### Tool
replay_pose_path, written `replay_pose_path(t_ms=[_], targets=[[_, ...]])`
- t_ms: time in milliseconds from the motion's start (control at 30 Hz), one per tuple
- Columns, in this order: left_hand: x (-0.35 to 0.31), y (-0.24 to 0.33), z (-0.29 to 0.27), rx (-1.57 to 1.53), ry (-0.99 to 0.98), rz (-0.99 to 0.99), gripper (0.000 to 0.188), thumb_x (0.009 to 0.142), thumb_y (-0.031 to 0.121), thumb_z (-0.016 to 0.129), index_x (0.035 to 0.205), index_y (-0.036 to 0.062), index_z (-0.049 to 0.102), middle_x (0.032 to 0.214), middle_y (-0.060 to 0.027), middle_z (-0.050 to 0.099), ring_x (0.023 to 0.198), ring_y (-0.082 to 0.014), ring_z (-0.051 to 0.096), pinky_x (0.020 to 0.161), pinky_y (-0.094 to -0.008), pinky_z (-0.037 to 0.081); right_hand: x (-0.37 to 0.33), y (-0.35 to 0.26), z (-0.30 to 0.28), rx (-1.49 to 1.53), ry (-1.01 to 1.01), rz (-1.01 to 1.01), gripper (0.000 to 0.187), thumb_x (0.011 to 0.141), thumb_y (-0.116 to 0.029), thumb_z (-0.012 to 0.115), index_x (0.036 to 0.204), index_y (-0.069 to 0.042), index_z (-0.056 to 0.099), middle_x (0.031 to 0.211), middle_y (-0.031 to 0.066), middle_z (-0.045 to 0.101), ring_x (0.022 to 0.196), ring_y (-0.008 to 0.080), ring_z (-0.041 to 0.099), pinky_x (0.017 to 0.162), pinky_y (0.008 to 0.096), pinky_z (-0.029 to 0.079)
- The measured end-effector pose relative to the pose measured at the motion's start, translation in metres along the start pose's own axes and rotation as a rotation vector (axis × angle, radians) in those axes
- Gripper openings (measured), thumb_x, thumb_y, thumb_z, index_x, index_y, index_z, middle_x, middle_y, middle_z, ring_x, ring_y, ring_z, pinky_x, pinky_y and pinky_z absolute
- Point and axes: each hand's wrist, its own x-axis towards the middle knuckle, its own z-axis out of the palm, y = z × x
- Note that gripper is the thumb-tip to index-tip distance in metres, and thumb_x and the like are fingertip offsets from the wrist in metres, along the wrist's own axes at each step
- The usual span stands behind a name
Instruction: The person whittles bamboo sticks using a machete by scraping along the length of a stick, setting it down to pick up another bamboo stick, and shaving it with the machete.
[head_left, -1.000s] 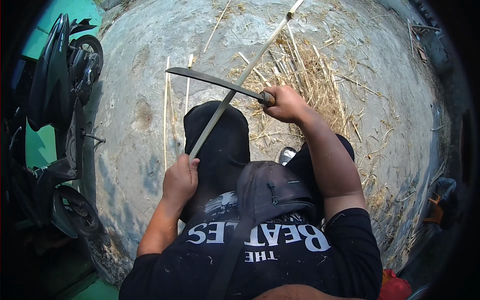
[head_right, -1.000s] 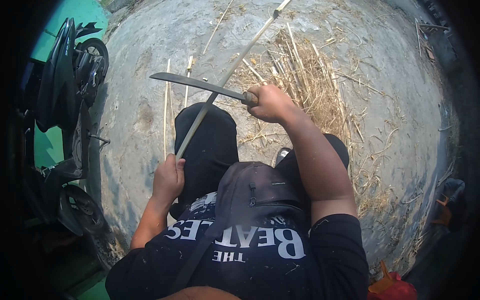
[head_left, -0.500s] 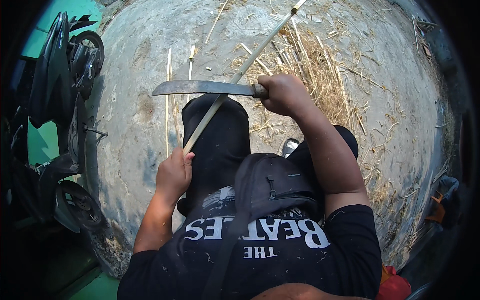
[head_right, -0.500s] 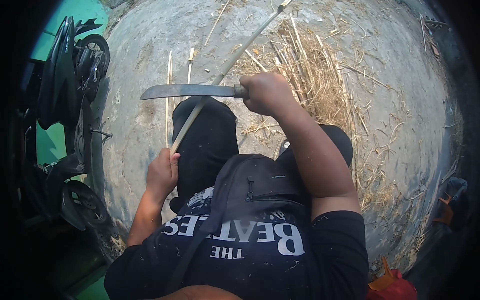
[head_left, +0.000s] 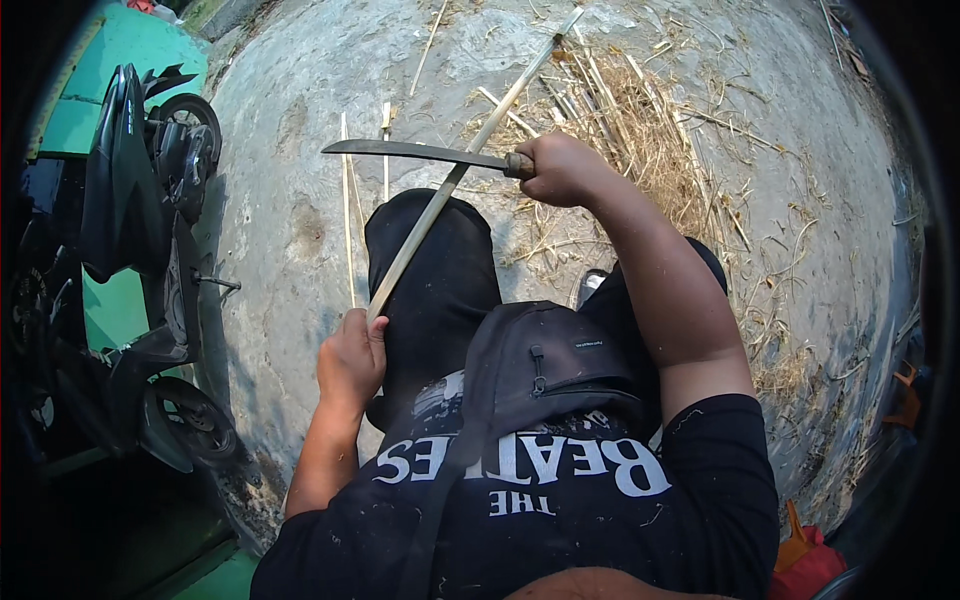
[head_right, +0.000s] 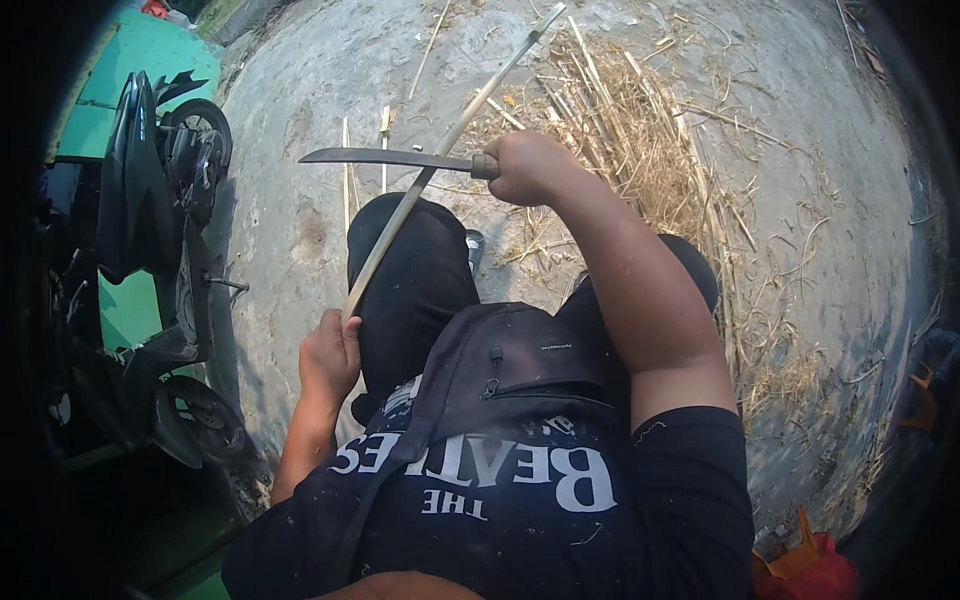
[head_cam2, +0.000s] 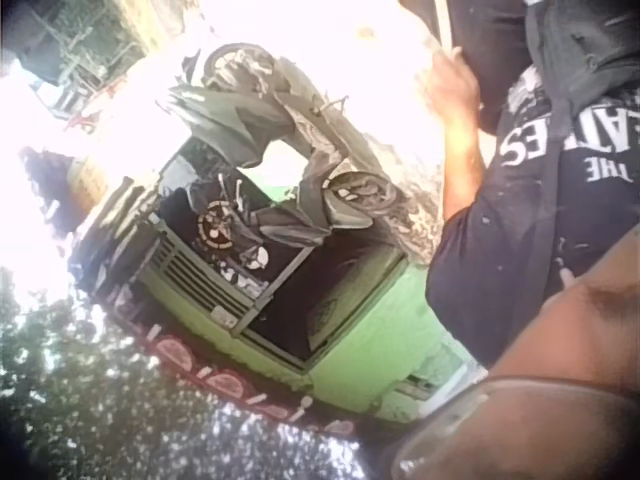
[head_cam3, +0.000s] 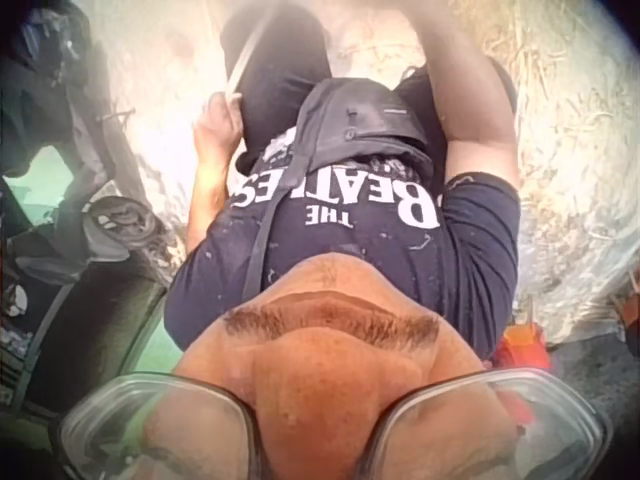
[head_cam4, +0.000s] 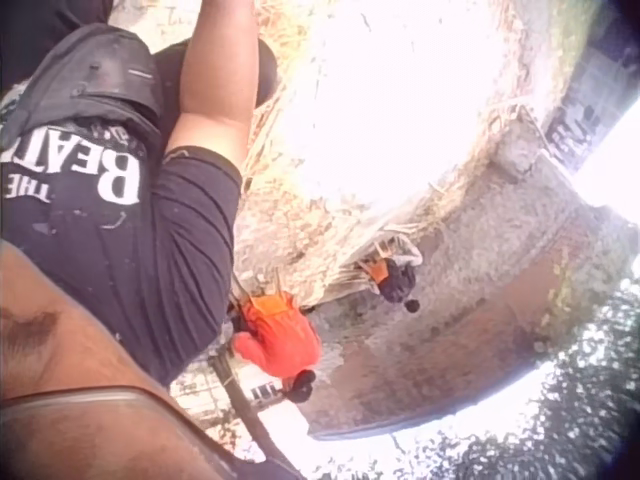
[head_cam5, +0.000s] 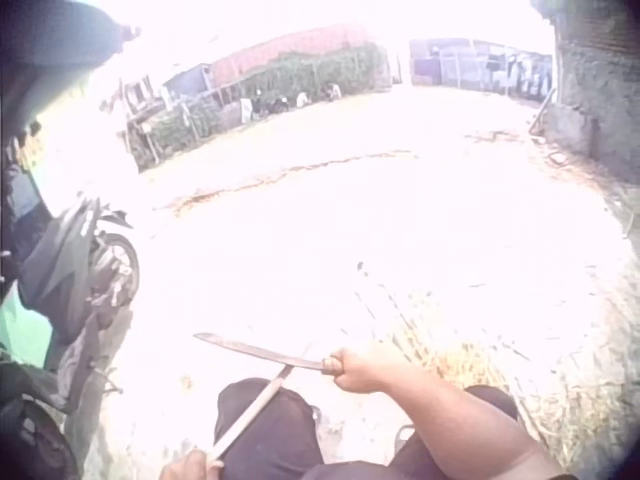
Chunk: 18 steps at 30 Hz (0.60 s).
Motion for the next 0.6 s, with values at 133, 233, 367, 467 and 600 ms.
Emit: replay_pose_path(t_ms=[133, 233, 367, 467, 600], targets=[[0.002, 0.001, 0.009, 0.007, -0.015, -0.017, 0.036, 0.106, 0.035, 0.054, 0.091, 0.0014, 0.053, 0.071, -0.0285, 0.061, 0.07, -0.0529, 0.062, 0.057, -0.0554, 0.046, -0.01, -0.018, 0.006, -0.106, 0.151, -0.017, 0.021, 0.077, -0.019, 0.069, 0.096, -0.012, 0.073, 0.095, 0.0152, 0.074, 0.092, 0.0357, 0.072, 0.082, 0.0469, 0.058], [-0.007, -0.002, 0.007, -0.028, -0.011, -0.021, 0.036, 0.106, 0.034, 0.054, 0.091, 0.0015, 0.052, 0.071, -0.0285, 0.061, 0.07, -0.0532, 0.062, 0.057, -0.0562, 0.046, -0.016, -0.027, 0.008, -0.219, 0.146, -0.056, 0.019, 0.079, -0.019, 0.069, 0.097, -0.013, 0.073, 0.093, 0.0136, 0.074, 0.092, 0.0351, 0.072, 0.082, 0.0467, 0.058], [0.007, -0.002, 0.006, 0.006, 0.018, 0.007, 0.031, 0.104, 0.032, 0.059, 0.091, 0.0036, 0.053, 0.072, -0.0271, 0.064, 0.067, -0.0523, 0.063, 0.057, -0.0567, 0.05, 0.006, 0.014, -0.004, -0.069, 0.179, 0.113, 0.023, 0.082, -0.021, 0.068, 0.104, -0.015, 0.072, 0.095, 0.0134, 0.074, 0.093, 0.0335, 0.072, 0.083, 0.0462, 0.058], [0.007, -0.008, 0.014, 0.035, -0.014, 0.02, 0.03, 0.103, 0.03, 0.06, 0.091, 0.0036, 0.052, 0.072, -0.0268, 0.064, 0.066, -0.0511, 0.063, 0.056, -0.0565, 0.05, -0.011, -0.008, 0.002, -0.112, 0.176, 0.024, 0.022, 0.082, -0.022, 0.068, 0.102, -0.015, 0.071, 0.098, 0.0132, 0.074, 0.096, 0.0339, 0.072, 0.085, 0.0472, 0.057], [-0.009, -0.011, 0.01, 0.009, 0.023, 0.016, 0.031, 0.103, 0.03, 0.061, 0.09, 0.0036, 0.051, 0.073, -0.0264, 0.064, 0.066, -0.0503, 0.064, 0.054, -0.0562, 0.049, -0.017, -0.017, 0.009, -0.137, 0.198, -0.073, 0.014, 0.08, -0.02, 0.069, 0.092, -0.013, 0.07, 0.086, 0.0163, 0.071, 0.086, 0.0378, 0.07, 0.078, 0.0483, 0.055]])
